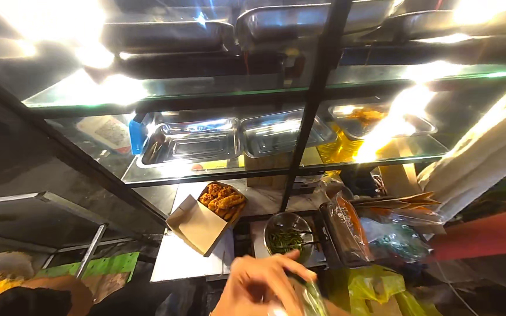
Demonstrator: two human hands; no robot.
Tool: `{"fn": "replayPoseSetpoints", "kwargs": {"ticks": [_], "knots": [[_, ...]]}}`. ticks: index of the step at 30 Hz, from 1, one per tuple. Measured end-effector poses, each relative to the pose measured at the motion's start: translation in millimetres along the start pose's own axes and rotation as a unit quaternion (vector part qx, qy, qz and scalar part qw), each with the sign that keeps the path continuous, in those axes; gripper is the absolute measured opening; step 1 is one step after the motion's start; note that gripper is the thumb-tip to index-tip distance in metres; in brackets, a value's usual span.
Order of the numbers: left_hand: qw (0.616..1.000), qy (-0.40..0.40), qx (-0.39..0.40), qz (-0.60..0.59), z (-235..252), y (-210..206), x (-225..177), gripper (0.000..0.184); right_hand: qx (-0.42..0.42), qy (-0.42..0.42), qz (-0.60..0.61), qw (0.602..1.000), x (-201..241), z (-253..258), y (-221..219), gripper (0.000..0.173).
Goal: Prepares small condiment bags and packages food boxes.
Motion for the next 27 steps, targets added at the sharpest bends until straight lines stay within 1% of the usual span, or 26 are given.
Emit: {"fn": "replayPoseSetpoints", "kwargs": {"ticks": [1,2,3,4,5,6,7,9,10,11,13,15,16,19,20,21,22,24,25,27], "knots": [[0.995,0.037,0.062,0.064,1.2,-11.3,-0.1,0.022,0.02,-0.01,-0.054,0.998,15.9,3.1,3.4,0.017],[0.978,0.092,0.084,0.17,-0.9,-16.5,0.7,0.019,0.032,-0.007,-0.125,0.992,31.6,7.8,15.2,0.018],[0.941,0.149,0.081,0.293,-3.8,-15.7,1.9,0.014,0.005,0.002,-0.197,0.98,48.1,12.7,31.4,0.018],[0.896,0.189,0.064,0.396,-6.4,-11.3,2.7,0.009,-0.026,0.019,-0.283,0.959,66.0,15.9,40.0,0.02],[0.866,0.204,0.041,0.454,-8.5,-6.5,2.0,0.006,-0.058,0.039,-0.355,0.932,80.9,15.7,40.0,0.026],[0.857,0.196,0.007,0.477,-10.3,-2.7,-1.5,0.004,-0.087,0.067,-0.405,0.908,90.5,13.8,33.4,0.03],[0.859,0.172,-0.04,0.481,-12.3,0.7,-8.4,0.003,-0.113,0.113,-0.429,0.889,96.7,10.5,24.1,0.03],[0.87,0.119,-0.154,0.453,-19.4,11.7,-22.6,0.003,-0.15,0.228,-0.43,0.86,107.9,1.0,7.3,0.028],[0.869,0.097,-0.199,0.444,-24.8,18.7,-24.9,0.004,-0.162,0.268,-0.437,0.843,111.1,-4.1,0.3,0.027],[0.865,0.083,-0.225,0.442,-30.3,23.5,-22.6,0.005,-0.17,0.295,-0.451,0.825,110.2,-7.4,-5.5,0.025],[0.856,0.067,-0.233,0.457,-36.0,22.2,-10.5,0.005,-0.162,0.331,-0.487,0.792,100.7,-6.5,-10.7,0.017],[0.854,0.048,-0.228,0.465,-37.8,18.6,-0.8,0.004,-0.162,0.348,-0.522,0.762,94.4,-4.4,-9.2,0.013],[0.858,0.043,-0.235,0.455,-39.2,20.1,0.9,0.004,-0.17,0.35,-0.531,0.753,92.8,-4.2,-8.8,0.015],[0.869,0.06,-0.307,0.383,-45.5,30.4,5.6,0.013,-0.194,0.338,-0.542,0.745,80.3,-5.5,-15.9,0.031],[0.868,0.07,-0.338,0.357,-47.2,34.5,9.0,0.018,-0.198,0.339,-0.55,0.738,74.3,-4.0,-17.6,0.032],[0.864,0.078,-0.369,0.333,-48.6,38.5,14.1,0.023,-0.2,0.346,-0.564,0.722,68.7,-1.6,-15.8,0.03],[0.86,0.083,-0.397,0.309,-50.6,41.3,21.0,0.024,-0.205,0.356,-0.588,0.697,63.4,1.0,-9.8,0.026],[0.853,0.097,-0.445,0.253,-56.0,44.0,37.2,0.019,-0.214,0.37,-0.646,0.632,56.5,5.7,7.1,0.014],[0.852,0.105,-0.465,0.218,-58.3,45.4,44.4,0.017,-0.214,0.371,-0.666,0.611,55.3,8.3,14.0,0.01],[0.846,0.124,-0.499,0.139,-64.3,44.8,55.9,0.017,-0.216,0.367,-0.683,0.593,53.9,11.1,22.5,0.009]]}}
Point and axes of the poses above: each hand's wrist, its own z-axis towards the middle knuckle, its own y-axis out of the back of the hand, x = y × z, the point moved 8 cm from there along z, towards the middle knuckle, and after that the axes turned 11 degrees about x, right-handed, at the moved point
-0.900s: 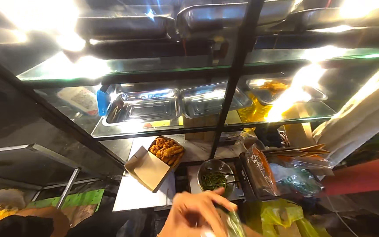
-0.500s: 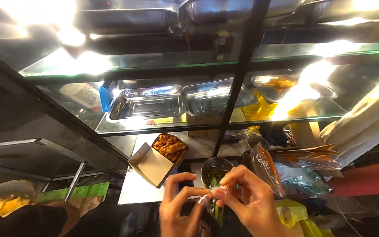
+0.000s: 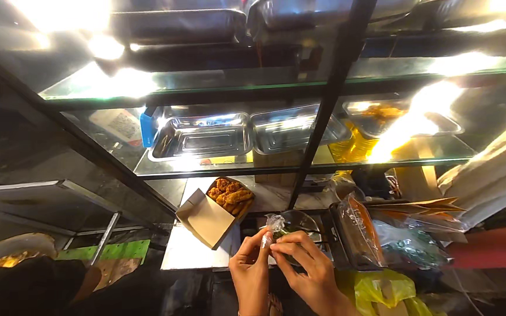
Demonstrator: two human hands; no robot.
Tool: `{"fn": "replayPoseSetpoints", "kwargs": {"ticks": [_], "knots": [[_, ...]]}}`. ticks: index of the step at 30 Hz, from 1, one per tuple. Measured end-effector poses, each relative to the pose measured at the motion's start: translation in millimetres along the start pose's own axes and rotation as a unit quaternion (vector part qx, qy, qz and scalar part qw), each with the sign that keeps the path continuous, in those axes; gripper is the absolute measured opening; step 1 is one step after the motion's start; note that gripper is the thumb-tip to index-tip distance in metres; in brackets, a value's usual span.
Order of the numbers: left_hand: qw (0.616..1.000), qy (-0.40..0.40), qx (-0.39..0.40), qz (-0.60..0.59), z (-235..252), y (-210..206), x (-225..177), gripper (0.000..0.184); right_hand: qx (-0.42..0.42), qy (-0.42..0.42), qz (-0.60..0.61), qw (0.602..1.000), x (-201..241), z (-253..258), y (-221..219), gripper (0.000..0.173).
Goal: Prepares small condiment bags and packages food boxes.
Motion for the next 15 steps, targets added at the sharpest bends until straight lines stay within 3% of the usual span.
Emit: {"fn": "replayPoseSetpoints", "kwargs": {"ticks": [4,7,12,15], "knots": [[0.986,0.124,-0.055,-0.101,-10.3,2.2,17.7,0.017,0.009,0.011,-0.01,1.0,-6.6,-1.9,-6.3,0.015],[0.973,0.165,-0.089,-0.133,-18.1,7.9,27.9,0.017,0.021,0.008,-0.009,1.0,-12.2,-6.0,-15.3,0.015],[0.966,0.191,-0.115,-0.13,-30.6,22.8,44.0,0.018,0.068,-0.019,-0.016,0.997,-21.9,-8.7,-35.8,0.007],[0.975,0.165,-0.113,-0.092,-34.3,35.1,48.2,0.018,0.119,-0.031,-0.034,0.992,-26.3,-8.1,-51.0,0.009]]}}
Point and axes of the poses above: each hand's wrist, its own z-axis towards the middle knuckle, its own y-axis out of the back of the hand, x = y × z, the point moved 8 cm from there along z, towards the middle knuckle, and after that the axes turned 11 degrees about x, right-handed, at the moved point
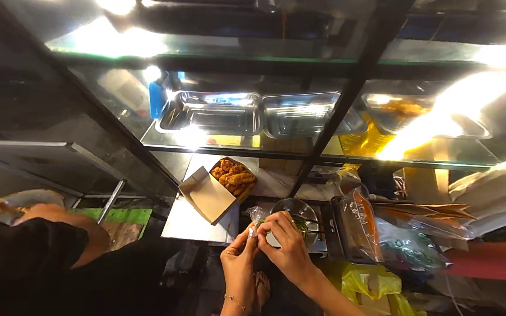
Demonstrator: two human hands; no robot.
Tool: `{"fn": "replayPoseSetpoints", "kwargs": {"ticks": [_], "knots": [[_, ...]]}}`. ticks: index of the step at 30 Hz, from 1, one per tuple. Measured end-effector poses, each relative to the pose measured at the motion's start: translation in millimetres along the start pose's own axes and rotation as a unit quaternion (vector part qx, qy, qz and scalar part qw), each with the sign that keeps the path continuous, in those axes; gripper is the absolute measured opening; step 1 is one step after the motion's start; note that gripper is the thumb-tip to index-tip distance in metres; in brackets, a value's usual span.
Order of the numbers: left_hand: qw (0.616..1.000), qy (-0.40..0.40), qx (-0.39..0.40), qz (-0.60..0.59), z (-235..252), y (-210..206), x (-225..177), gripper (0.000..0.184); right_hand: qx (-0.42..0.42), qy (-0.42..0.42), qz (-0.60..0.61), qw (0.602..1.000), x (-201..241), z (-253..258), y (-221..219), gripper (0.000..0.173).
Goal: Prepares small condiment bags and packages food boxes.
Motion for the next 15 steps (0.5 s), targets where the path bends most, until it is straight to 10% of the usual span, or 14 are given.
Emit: {"fn": "replayPoseSetpoints", "kwargs": {"ticks": [4,10,15], "knots": [[0.975,-0.128,0.006,0.184,-2.1,18.0,-7.7,0.016,0.055,-0.027,0.003,0.998,-3.3,-3.3,-22.4,0.015],[0.82,-0.331,0.009,0.467,-6.7,25.9,-42.9,0.012,0.112,-0.158,0.218,0.957,-11.6,-3.5,-47.6,0.018],[0.889,-0.231,0.183,0.35,22.2,37.4,-51.1,0.018,0.167,-0.22,0.366,0.889,-12.2,4.8,-67.9,0.018]]}}
Point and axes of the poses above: each hand's wrist, its own z-axis towards the middle knuckle, its own y-axis out of the back of the hand, x = y × z, the point moved 8 cm from there along z, towards the middle knuckle, and after that the axes turned 11 degrees about x, right-handed, at the moved point
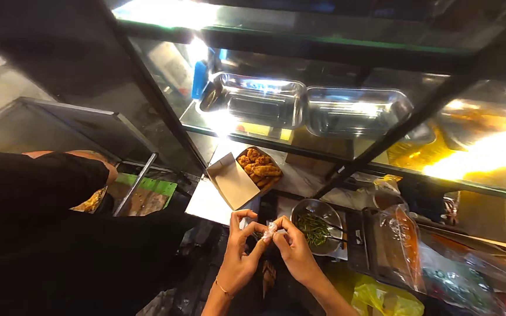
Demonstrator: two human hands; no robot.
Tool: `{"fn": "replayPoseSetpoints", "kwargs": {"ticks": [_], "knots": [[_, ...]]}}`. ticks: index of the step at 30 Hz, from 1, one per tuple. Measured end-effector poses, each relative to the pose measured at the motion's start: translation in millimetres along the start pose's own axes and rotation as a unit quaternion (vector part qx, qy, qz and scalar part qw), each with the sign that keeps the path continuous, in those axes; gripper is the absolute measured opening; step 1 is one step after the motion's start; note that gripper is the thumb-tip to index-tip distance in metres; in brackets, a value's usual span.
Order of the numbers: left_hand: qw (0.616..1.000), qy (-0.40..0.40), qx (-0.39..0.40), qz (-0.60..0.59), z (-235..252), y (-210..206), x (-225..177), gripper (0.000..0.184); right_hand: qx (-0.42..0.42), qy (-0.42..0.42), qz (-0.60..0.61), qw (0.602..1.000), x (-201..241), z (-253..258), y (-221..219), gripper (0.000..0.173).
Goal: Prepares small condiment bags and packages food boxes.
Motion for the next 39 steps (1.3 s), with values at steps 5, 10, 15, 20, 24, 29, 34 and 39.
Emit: {"fn": "replayPoseSetpoints", "kwargs": {"ticks": [5,10,15,20,24,29,34,39], "knots": [[0.96,0.012,0.19,-0.205,45.7,-5.8,6.3,0.023,0.021,0.006,0.047,0.999,21.1,19.6,13.4,0.017],[0.992,0.004,0.078,-0.101,99.2,4.5,-10.4,0.011,-0.067,0.034,-0.028,0.997,47.6,44.4,56.6,0.016],[0.932,0.019,0.251,-0.262,119.0,-4.4,-7.8,0.016,-0.008,0.033,0.038,0.999,53.5,67.3,54.7,0.015],[0.947,0.094,0.149,-0.27,109.1,19.5,36.9,0.019,-0.074,0.035,-0.073,0.994,48.0,74.7,41.2,0.015],[0.976,0.082,0.037,-0.197,93.5,35.1,50.8,0.017,-0.144,0.041,-0.149,0.977,35.1,73.0,26.6,0.017],[0.962,0.136,-0.072,-0.225,75.1,31.1,60.0,0.019,-0.249,0.104,-0.209,0.94,24.6,65.9,8.0,0.01],[0.998,0.041,-0.006,-0.055,91.3,22.7,55.7,0.022,-0.269,0.055,-0.196,0.942,12.1,74.2,20.5,0.015],[0.997,0.059,0.052,0.006,109.6,15.8,68.4,0.019,-0.225,-0.075,-0.109,0.965,-14.8,100.9,39.9,0.019]]}}
Point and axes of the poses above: each hand's wrist, its own z-axis towards the middle knuckle, its own y-axis out of the back of the hand, x = y × z, the point moved 8 cm from there along z, towards the middle knuckle, and after that the axes turned 11 degrees about x, right-handed, at the moved point
